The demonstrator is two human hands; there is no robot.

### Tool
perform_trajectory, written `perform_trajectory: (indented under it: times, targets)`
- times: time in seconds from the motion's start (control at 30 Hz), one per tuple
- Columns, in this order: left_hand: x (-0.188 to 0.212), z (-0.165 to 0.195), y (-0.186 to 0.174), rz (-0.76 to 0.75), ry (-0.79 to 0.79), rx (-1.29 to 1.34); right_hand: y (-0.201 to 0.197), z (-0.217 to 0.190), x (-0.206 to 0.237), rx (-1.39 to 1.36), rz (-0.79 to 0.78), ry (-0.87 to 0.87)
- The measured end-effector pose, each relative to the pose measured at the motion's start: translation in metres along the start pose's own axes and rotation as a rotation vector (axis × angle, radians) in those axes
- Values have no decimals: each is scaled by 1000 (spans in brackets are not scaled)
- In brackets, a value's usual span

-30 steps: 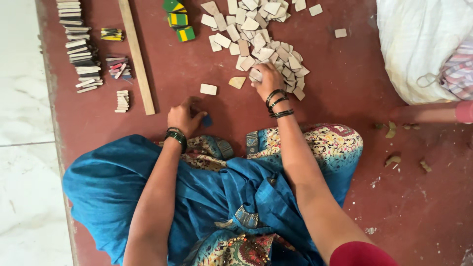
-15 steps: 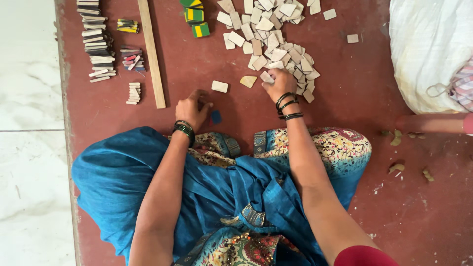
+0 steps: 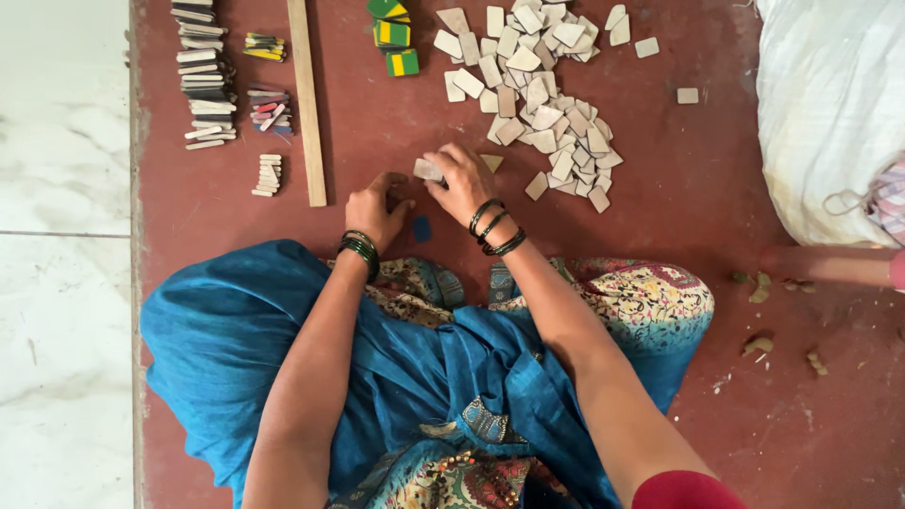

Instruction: The person sits on the floor and sorts small cut wooden pieces, stacking green and yellow painted pieces into a column, then picks up plain wooden pieces one at a time and matches them into pairs, setting matched pieces aside.

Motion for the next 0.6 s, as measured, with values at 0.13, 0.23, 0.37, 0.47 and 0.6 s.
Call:
perform_trajectory:
  times: [0.13,0.23,0.37,0.47,0.6]
  targets:
    - [-1,1,-1,-21,-3,7,1,19,3,-18,10,18]
    - [-1,2,-2,-13,-13,14,1,33,4,-136,10,28]
    - [-1,3,-3,-29,-17,31,6,35,7,-63,-37,73]
    - [0,3,-4,-31,-14,39,11,24,8,125,-19,-72]
    - [-1,3,-4,-23,-13,27,13,18,10,117,-87,47]
Point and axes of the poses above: each hand's wrist, its own x-axis away from the middle knuckle, its own y-axis out of the palm, z = x × y, the point moved 2 cm from there along -x, towards the middle knuckle, and after that the axes turned 10 degrees about -x, right-handed, at the moved point
